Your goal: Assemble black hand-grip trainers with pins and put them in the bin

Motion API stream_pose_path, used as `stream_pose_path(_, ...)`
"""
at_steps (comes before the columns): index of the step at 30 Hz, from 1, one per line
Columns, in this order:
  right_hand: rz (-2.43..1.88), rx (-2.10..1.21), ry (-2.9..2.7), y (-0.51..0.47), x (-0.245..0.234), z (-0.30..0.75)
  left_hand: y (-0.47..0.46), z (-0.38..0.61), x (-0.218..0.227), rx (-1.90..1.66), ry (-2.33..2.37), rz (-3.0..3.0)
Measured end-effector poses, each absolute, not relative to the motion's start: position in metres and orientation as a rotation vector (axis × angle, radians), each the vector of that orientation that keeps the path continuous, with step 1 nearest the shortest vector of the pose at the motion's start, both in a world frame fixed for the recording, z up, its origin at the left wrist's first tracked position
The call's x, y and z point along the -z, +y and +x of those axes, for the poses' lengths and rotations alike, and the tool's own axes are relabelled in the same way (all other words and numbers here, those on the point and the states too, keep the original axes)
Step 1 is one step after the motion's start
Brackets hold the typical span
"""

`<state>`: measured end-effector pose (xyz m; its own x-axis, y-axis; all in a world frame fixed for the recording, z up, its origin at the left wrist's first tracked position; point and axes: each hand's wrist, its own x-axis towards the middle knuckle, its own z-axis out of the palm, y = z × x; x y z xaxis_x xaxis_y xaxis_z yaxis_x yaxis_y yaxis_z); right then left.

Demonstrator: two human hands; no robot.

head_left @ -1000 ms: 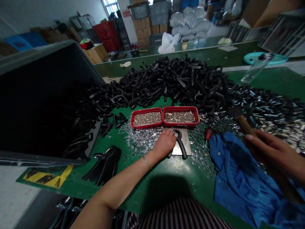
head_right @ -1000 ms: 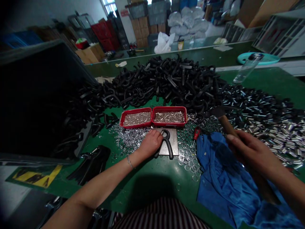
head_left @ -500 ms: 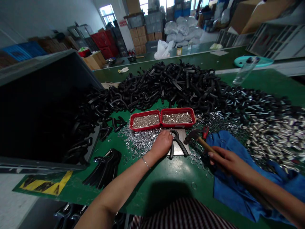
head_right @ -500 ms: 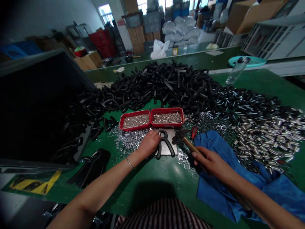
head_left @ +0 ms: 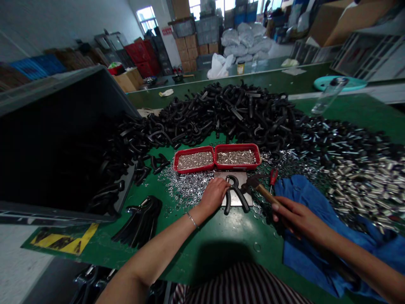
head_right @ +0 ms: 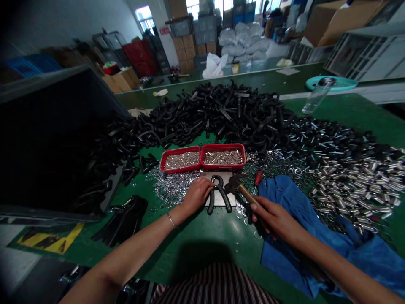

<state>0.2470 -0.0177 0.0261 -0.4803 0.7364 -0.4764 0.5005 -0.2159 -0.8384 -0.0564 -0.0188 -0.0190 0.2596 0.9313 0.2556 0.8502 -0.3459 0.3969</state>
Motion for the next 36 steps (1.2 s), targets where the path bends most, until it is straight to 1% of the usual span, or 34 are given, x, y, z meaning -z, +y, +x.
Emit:
stream_pose_path(5, -1.459, -1.709, -1.927, -0.011, -0.020, 0.243, -0.027, -0.053, 0.025, -0.965, 1.655, 2.059)
stream_pose_path(8, -1.465, -1.689, -1.950, -0.008, -0.018, 0.239, -0.027, -0.053, 0.028, -1.042, 1.639, 1.997)
stream_pose_path(14, -1.467, -1.650, -2.009, -0.007, -0.022, 0.233, -0.025, -0.056, 0.030, -1.053, 1.604, 1.944)
stream_pose_path(17, -1.449, -1.536, -2.116, -0.003, -0.027, 0.229, -0.024, -0.056, 0.028, -1.018, 1.626, 1.960)
stream_pose_path(21, -1.396, -1.387, -2.209, 0.003, -0.031, 0.224, -0.017, -0.056, 0.019, -0.866, 1.701, 2.058)
stream_pose_path(25, -1.417, -1.451, -2.155, 0.002, -0.030, 0.223, -0.009, -0.059, 0.016, -0.884, 1.669, 1.943)
stream_pose_path(31, -1.465, -1.577, -1.984, -0.007, -0.026, 0.233, -0.009, -0.064, 0.018, -1.176, 1.646, 1.696)
stream_pose_path(36, -1.489, -1.661, -1.795, -0.012, -0.024, 0.235, 0.001, -0.061, 0.016, -1.144, 1.665, 1.627)
